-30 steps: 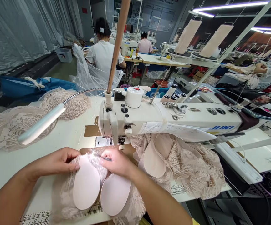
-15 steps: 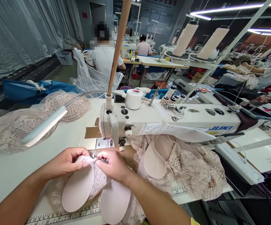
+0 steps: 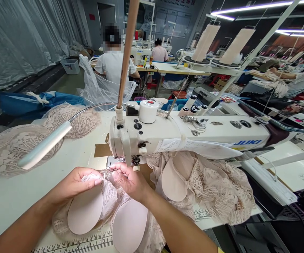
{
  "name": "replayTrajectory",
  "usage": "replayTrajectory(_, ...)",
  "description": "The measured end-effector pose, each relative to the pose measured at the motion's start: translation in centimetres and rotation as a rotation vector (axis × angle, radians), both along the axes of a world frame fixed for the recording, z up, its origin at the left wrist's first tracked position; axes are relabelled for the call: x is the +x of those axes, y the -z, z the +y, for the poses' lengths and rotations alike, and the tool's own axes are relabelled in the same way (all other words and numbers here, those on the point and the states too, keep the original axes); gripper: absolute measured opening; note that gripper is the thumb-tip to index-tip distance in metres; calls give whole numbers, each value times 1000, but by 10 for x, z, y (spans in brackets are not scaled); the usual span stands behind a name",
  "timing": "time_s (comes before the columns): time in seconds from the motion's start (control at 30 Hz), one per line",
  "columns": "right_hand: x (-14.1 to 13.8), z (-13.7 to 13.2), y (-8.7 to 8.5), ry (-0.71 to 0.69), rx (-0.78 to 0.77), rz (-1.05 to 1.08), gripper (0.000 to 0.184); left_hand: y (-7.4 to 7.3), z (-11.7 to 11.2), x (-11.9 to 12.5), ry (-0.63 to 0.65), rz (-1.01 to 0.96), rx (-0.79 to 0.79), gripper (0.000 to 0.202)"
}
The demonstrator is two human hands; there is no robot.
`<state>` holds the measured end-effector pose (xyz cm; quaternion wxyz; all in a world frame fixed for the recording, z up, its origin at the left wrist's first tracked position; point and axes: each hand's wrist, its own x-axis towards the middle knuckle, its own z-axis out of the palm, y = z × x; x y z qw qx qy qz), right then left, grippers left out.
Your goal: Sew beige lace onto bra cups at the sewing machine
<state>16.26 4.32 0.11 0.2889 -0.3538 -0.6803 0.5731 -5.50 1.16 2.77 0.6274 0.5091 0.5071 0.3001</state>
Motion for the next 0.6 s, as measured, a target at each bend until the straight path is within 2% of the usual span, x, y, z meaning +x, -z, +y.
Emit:
replayTrajectory(0.2,-1,0,-9,-23,7,-56,27,3,-2,0,-36,-7,-12,32)
replayTrajectory(0.4,-8,-2,-21,-13,92,-118,16,8,-1,3,-11,-43,29,29)
replayTrajectory(0.6,-15,-8,-20,28,91,-90,14,10,-3,6,30,-62,26,31)
